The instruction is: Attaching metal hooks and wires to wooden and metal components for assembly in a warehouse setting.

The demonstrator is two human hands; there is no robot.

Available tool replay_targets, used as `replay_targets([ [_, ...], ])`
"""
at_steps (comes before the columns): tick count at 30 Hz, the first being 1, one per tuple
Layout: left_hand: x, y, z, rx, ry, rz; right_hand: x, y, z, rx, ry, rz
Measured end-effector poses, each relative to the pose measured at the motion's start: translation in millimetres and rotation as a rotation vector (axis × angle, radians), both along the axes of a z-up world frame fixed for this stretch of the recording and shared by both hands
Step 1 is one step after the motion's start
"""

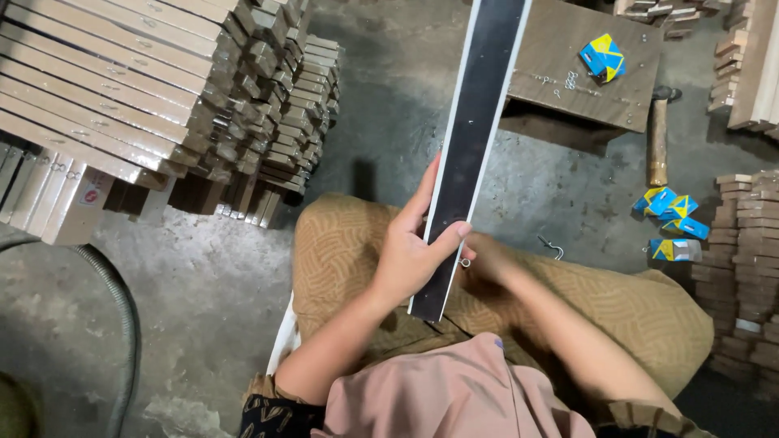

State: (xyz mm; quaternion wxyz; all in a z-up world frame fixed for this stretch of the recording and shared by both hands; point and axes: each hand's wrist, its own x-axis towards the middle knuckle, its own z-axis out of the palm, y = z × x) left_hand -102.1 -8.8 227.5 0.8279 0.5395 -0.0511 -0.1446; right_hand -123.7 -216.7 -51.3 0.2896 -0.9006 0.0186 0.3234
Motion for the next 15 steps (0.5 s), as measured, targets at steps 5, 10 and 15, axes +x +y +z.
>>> replay_targets([
  [5,1,10,19,0.097,-0.048,0.063,11,-14,138,0.392,-0.486,-0.253],
  [10,2,21,27,0.127,-0.005,0.043,13,-49,251,0.115,-1.117,0.203],
  [15,0,20,28,0.091,0.025,0.000,18,-61,298,-0.117,-1.249,0.390],
])
